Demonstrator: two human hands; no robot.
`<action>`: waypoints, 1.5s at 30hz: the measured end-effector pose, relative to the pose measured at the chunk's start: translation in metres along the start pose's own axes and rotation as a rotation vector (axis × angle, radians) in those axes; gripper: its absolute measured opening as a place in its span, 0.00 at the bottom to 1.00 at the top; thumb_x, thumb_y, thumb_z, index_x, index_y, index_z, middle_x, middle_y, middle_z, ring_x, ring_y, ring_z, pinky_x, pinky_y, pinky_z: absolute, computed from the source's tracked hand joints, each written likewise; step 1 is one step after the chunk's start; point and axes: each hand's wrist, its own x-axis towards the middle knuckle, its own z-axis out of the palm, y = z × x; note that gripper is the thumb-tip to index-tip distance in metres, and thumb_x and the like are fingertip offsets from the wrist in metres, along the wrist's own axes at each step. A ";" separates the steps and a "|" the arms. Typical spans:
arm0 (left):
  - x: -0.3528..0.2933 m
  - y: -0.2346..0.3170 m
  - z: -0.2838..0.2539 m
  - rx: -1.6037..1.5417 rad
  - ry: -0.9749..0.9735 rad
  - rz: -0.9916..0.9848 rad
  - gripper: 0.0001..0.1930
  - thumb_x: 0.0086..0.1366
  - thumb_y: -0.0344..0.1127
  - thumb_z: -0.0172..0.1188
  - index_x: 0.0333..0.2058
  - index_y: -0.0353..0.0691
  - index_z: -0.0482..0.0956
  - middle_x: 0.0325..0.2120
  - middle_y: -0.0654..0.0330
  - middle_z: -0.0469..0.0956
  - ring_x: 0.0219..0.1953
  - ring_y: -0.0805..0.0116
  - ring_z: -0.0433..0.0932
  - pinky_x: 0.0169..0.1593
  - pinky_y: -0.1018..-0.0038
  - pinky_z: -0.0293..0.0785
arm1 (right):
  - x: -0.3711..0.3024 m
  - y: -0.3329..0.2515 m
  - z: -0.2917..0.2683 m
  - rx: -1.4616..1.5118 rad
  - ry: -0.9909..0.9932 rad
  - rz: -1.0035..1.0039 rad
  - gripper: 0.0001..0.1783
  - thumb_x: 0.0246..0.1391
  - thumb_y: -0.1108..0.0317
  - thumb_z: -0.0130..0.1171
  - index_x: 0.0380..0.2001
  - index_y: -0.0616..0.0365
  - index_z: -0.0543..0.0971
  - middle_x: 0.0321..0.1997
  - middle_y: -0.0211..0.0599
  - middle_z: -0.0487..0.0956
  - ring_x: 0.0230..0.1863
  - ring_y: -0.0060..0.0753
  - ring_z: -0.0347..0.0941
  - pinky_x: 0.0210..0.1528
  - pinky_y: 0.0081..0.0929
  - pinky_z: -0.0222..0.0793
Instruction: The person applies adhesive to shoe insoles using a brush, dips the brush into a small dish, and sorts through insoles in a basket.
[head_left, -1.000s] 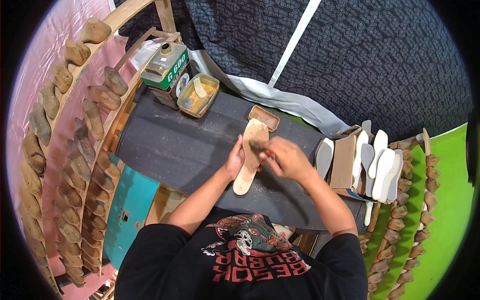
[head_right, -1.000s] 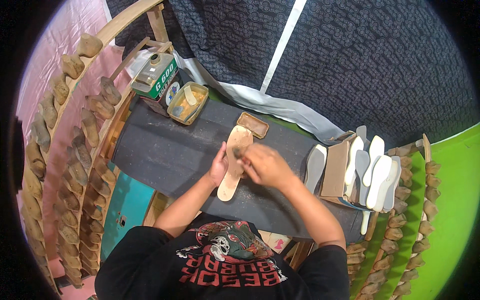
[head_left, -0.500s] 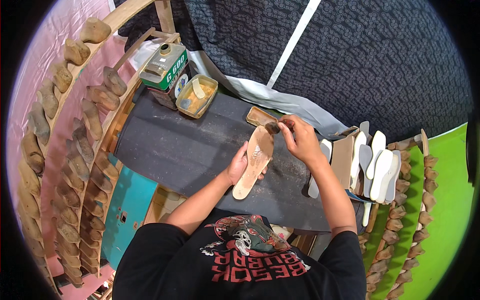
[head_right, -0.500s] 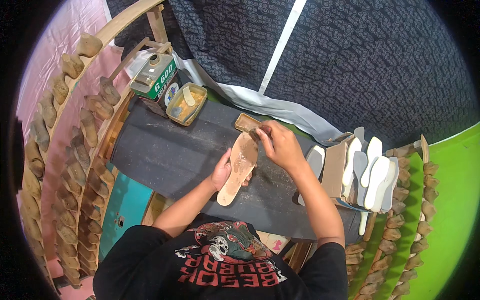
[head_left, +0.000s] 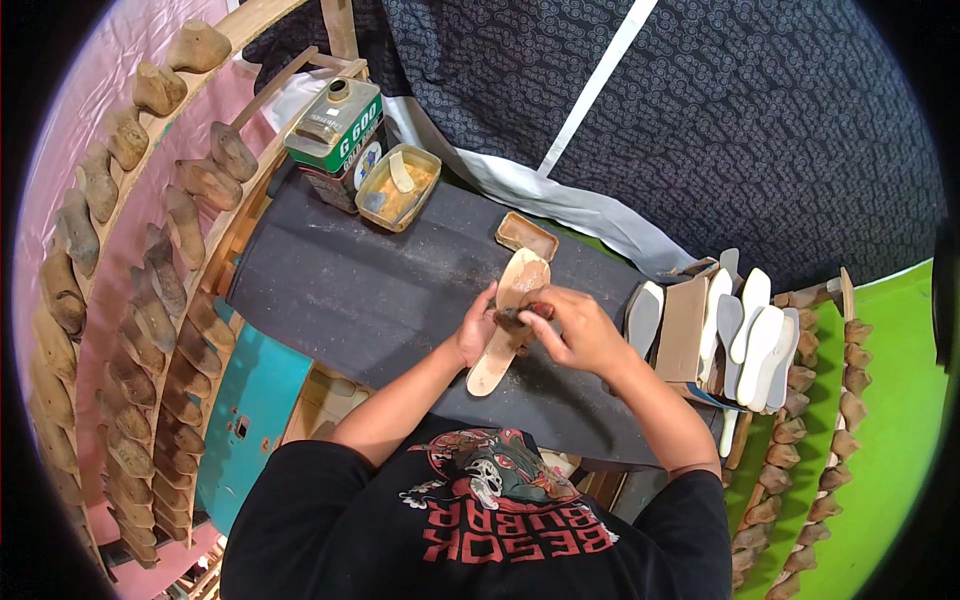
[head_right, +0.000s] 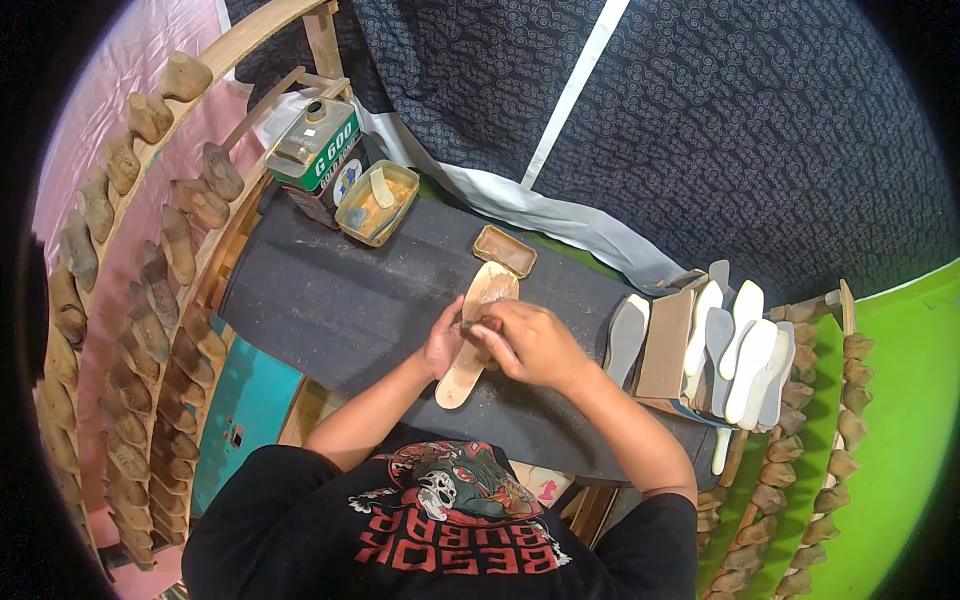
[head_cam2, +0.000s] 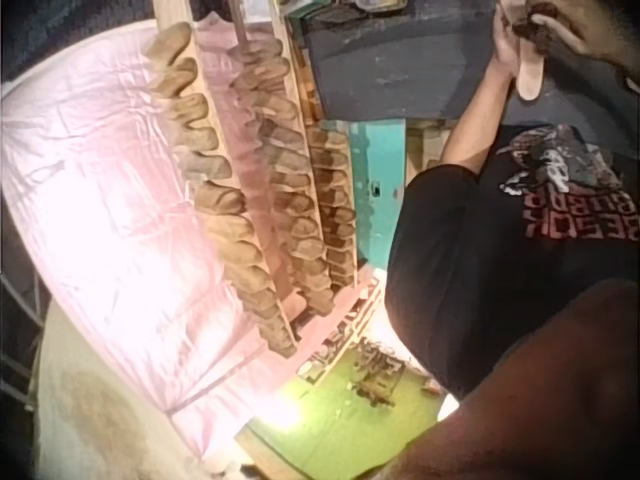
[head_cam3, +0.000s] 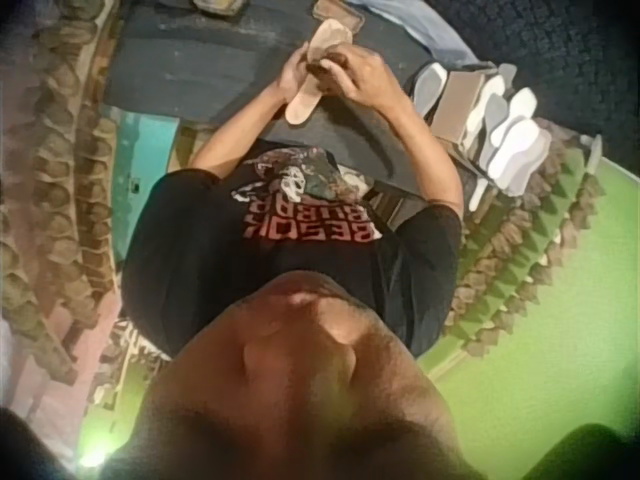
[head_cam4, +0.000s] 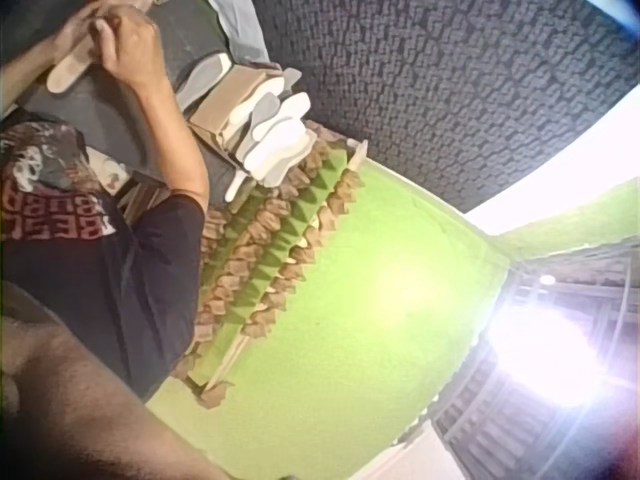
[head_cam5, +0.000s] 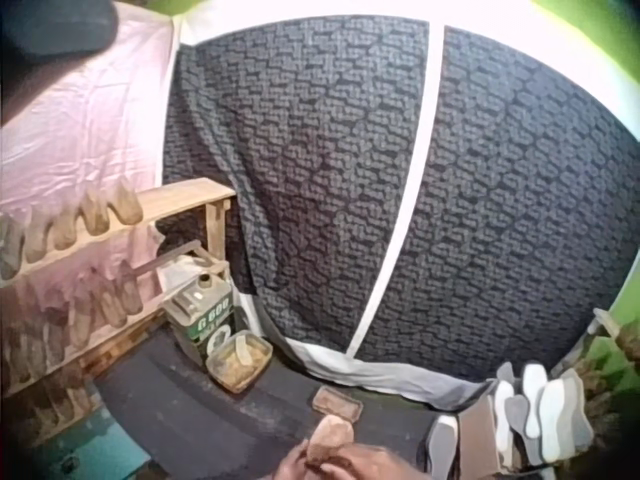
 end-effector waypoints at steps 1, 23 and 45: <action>0.002 -0.001 -0.002 0.001 -0.002 -0.002 0.43 0.69 0.77 0.37 0.61 0.46 0.75 0.47 0.58 0.81 0.41 0.61 0.81 0.43 0.59 0.78 | 0.001 0.007 -0.002 0.000 0.027 0.011 0.07 0.60 0.70 0.64 0.36 0.62 0.78 0.30 0.46 0.79 0.31 0.50 0.79 0.35 0.40 0.75; -0.003 -0.003 -0.009 0.006 0.060 -0.017 0.40 0.71 0.73 0.40 0.66 0.47 0.71 0.53 0.58 0.80 0.50 0.59 0.81 0.52 0.54 0.80 | 0.004 -0.009 0.007 0.046 -0.154 -0.021 0.09 0.62 0.65 0.62 0.36 0.61 0.79 0.31 0.47 0.81 0.34 0.54 0.81 0.39 0.44 0.76; -0.005 0.000 -0.004 -0.033 -0.010 0.052 0.42 0.69 0.76 0.35 0.62 0.46 0.73 0.43 0.55 0.81 0.39 0.58 0.81 0.41 0.60 0.80 | 0.004 0.007 0.000 0.039 -0.114 -0.006 0.08 0.61 0.67 0.63 0.36 0.62 0.79 0.32 0.47 0.81 0.33 0.53 0.80 0.38 0.42 0.77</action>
